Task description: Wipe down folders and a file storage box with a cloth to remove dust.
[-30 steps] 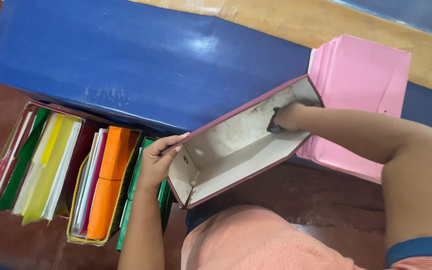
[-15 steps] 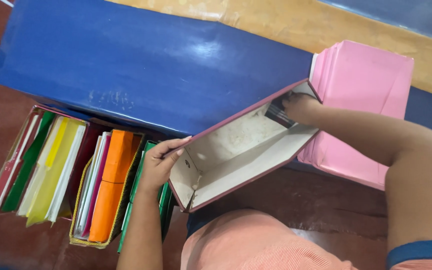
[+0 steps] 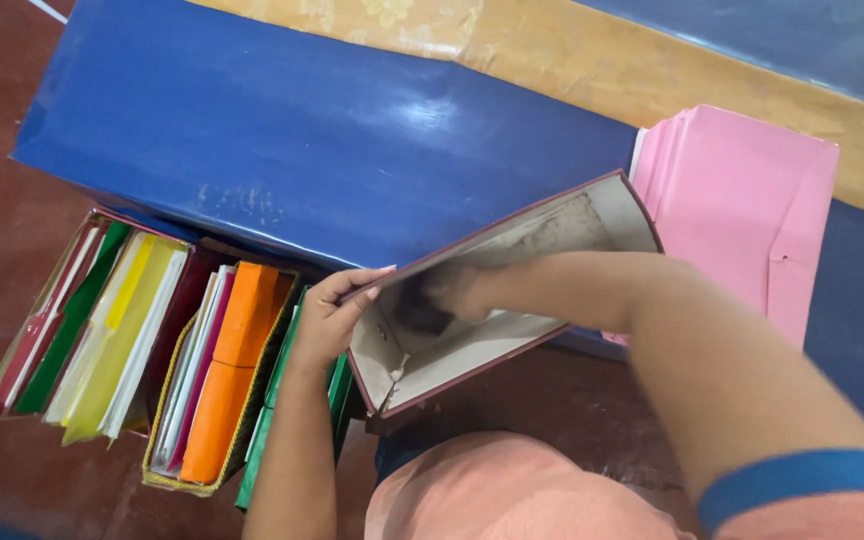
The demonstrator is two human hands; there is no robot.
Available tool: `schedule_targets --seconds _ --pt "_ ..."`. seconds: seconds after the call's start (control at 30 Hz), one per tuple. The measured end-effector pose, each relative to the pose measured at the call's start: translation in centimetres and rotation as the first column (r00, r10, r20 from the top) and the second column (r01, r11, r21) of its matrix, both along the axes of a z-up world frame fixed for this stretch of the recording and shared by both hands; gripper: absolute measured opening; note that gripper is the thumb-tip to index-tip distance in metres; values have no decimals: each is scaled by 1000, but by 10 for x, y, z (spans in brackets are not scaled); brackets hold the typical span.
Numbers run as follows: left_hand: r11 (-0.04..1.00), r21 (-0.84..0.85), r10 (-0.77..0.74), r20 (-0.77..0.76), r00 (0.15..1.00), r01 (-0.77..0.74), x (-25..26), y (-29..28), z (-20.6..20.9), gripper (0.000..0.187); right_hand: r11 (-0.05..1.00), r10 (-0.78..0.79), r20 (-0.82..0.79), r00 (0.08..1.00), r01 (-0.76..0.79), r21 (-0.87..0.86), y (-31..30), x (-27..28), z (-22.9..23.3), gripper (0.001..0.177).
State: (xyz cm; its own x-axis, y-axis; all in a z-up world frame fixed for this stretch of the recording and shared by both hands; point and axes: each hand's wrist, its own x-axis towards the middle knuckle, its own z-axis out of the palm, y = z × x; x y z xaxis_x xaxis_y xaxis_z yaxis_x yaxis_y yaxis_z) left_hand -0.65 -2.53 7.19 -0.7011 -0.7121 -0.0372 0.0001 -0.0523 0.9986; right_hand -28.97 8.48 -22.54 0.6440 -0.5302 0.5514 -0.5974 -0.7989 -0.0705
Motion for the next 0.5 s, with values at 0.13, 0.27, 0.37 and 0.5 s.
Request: schedule_targets --seconds 0.13,0.27,0.37,0.5 --pt "1000 -4 -6 -41 999 6 5 2 -9 21 997 -72 -40 997 74 35 -14 64 73 27" --pt "1000 -10 -7 -35 999 7 12 11 -12 20 991 -3 -164 986 24 128 -3 11 18 51" --pt "1000 -10 -25 -52 998 25 19 14 -15 20 861 129 -467 875 135 491 22 -56 84 75" --pt "998 11 -62 -95 994 63 22 13 -24 20 392 256 -868 426 775 496 43 -74 250 82"
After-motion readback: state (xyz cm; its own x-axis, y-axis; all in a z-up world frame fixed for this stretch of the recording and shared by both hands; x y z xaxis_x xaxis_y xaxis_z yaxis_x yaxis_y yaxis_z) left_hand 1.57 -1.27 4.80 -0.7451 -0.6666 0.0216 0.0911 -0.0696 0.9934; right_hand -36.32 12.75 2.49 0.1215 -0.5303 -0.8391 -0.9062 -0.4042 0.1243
